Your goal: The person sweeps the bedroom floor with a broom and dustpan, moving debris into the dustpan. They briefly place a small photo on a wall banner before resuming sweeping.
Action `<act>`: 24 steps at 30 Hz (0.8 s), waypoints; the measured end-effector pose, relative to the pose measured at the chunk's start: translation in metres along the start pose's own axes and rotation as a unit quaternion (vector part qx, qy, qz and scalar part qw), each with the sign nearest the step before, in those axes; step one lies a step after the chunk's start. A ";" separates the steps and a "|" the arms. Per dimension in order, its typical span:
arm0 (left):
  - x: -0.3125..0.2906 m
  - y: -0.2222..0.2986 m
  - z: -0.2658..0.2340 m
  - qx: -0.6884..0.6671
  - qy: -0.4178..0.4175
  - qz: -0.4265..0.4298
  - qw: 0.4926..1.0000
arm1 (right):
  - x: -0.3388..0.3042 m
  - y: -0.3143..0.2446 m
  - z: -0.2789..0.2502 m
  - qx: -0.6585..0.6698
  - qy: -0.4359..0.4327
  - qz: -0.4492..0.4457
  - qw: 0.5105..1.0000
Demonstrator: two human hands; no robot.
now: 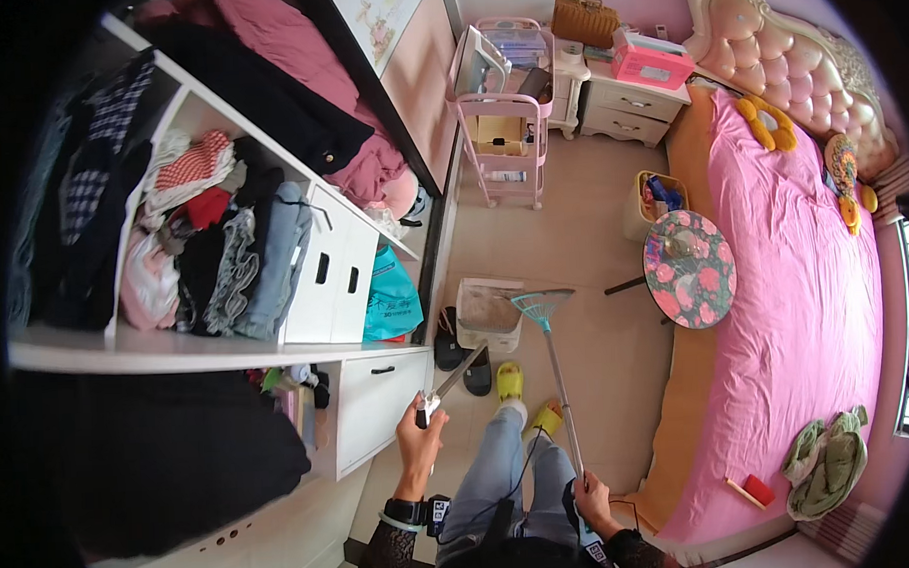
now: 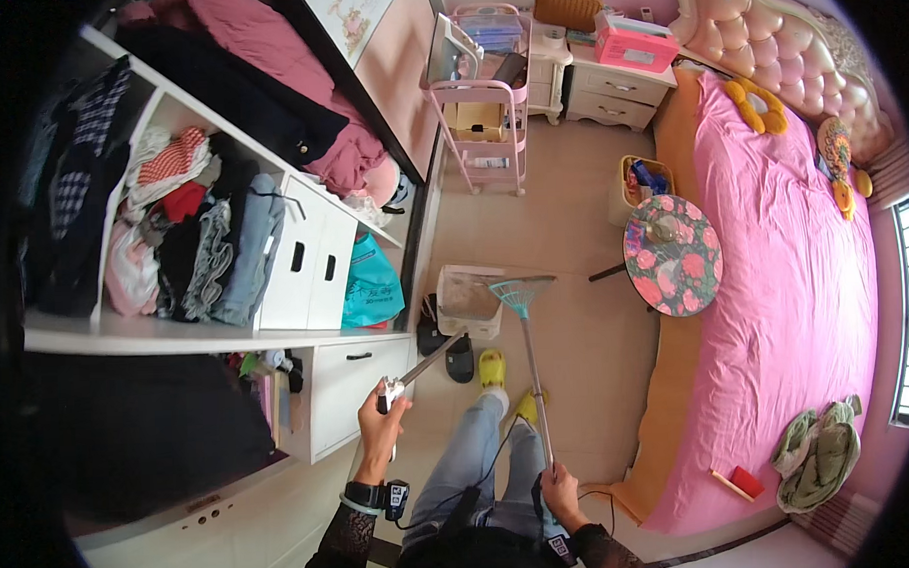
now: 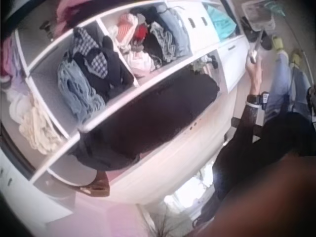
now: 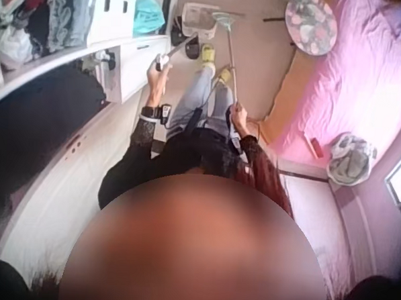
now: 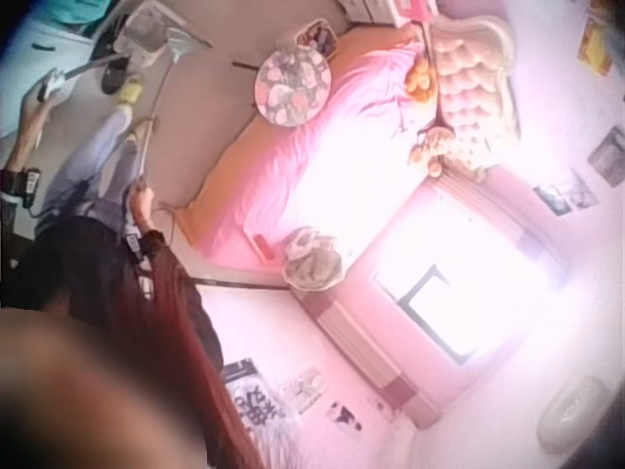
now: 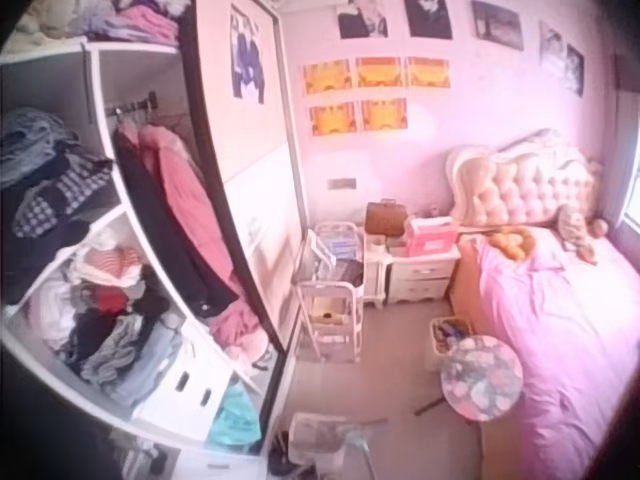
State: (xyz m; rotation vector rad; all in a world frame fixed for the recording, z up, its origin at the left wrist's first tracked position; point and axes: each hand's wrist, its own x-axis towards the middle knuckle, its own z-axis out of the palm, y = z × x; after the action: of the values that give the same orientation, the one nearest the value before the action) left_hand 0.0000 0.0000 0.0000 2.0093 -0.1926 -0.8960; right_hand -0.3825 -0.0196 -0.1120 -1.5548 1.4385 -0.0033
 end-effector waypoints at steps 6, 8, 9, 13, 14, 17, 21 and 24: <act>0.069 0.031 0.010 0.011 0.005 -0.039 0.999 | 0.180 -0.062 -0.020 -0.107 -0.020 -0.111 0.988; 0.088 0.043 0.006 0.010 0.007 -0.025 1.000 | 0.262 -0.087 -0.014 -0.167 -0.030 -0.130 0.977; 0.094 0.050 0.001 0.023 0.005 -0.029 0.999 | 0.300 -0.099 -0.010 -0.199 -0.041 -0.131 0.970; 0.112 0.072 -0.010 0.073 0.022 -0.081 0.994 | 0.447 -0.147 0.013 -0.308 -0.056 -0.150 0.938; 0.115 0.076 -0.012 0.070 0.021 -0.087 0.994 | 0.476 -0.156 0.019 -0.341 -0.060 -0.139 0.928; 0.126 0.084 -0.014 0.085 0.033 -0.103 0.990 | 0.528 -0.165 0.027 -0.314 -0.112 -0.137 0.933; 0.132 0.089 -0.020 0.070 0.046 -0.123 0.989 | 0.454 -0.106 0.039 -0.314 -0.083 -0.102 0.940; 0.129 0.094 -0.028 0.071 0.045 -0.126 0.989 | 0.348 -0.066 0.037 -0.243 -0.085 -0.035 0.966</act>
State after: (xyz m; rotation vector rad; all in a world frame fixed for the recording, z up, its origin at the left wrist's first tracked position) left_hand 0.1303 -0.0945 0.0167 2.2364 0.0514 -0.9670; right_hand -0.2069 -0.2727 -0.2911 -1.9476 1.3042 0.4626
